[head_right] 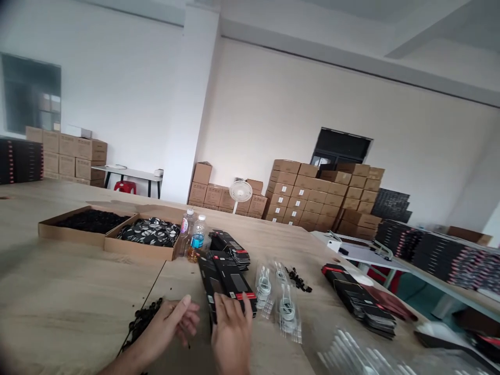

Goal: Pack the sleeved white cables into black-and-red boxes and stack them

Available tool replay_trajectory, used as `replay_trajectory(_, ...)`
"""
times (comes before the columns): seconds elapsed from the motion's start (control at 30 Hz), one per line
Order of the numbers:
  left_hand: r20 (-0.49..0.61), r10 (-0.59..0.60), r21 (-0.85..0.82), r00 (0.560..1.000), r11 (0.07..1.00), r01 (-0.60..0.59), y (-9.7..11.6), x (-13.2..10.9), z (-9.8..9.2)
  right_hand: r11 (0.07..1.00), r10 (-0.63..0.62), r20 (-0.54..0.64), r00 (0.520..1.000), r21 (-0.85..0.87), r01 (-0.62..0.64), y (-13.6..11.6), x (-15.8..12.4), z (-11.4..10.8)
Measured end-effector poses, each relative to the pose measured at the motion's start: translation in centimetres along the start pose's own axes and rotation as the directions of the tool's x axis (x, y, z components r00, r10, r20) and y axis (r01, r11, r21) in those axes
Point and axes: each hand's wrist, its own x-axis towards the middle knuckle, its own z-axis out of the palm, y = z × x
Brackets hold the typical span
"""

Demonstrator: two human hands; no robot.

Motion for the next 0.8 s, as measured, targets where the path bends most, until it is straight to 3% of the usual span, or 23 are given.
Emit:
replay_trajectory(0.13, -0.014, -0.104, -0.412, 0.995, 0.907, 0.089, 2.2, -0.6, -1.6, 0.965, -0.209, 0.020, 0.978, 0.169, 0.203, -4.8, 1.9, 0.1)
replay_trajectory(0.23, -0.065, -0.135, -0.477, 0.989, 0.874, 0.088, 4.0, -0.5, -4.3, 0.954, -0.137, 0.019, 0.990, 0.273, 0.127, -5.2, 4.1, 1.7)
replay_trajectory(0.3, -0.073, -0.123, -0.452, 0.990, 0.889, 0.077, 4.6, -0.3, -6.3, 0.937, 0.010, 0.032, 0.999, 0.350, -0.021, -4.2, 4.8, 3.4)
replay_trajectory(0.37, -0.114, -0.102, -0.382, 0.988, 0.923, 0.051, 4.6, -0.1, -7.6, 0.890, 0.111, 0.159, 0.981, 0.424, -0.169, -3.2, 4.7, 5.1)
replay_trajectory(0.47, -0.206, -0.084, -0.245, 0.975, 0.969, 0.032, 4.0, 0.3, -8.3, 0.842, 0.079, 0.414, 0.907, 0.460, -0.284, -3.2, 3.6, 6.3)
replay_trajectory(0.63, -0.267, -0.091, -0.115, 0.959, 0.991, 0.063, 3.2, 0.8, -7.5, 0.845, 0.067, 0.558, 0.827, 0.408, -0.344, -5.8, 2.1, 5.8)
replay_trajectory(0.8, -0.306, -0.074, -0.048, 0.949, 0.997, 0.062, 2.6, 0.9, -6.9, 0.914, 0.093, 0.547, 0.832, 0.284, -0.289, -6.2, 1.9, 5.2)
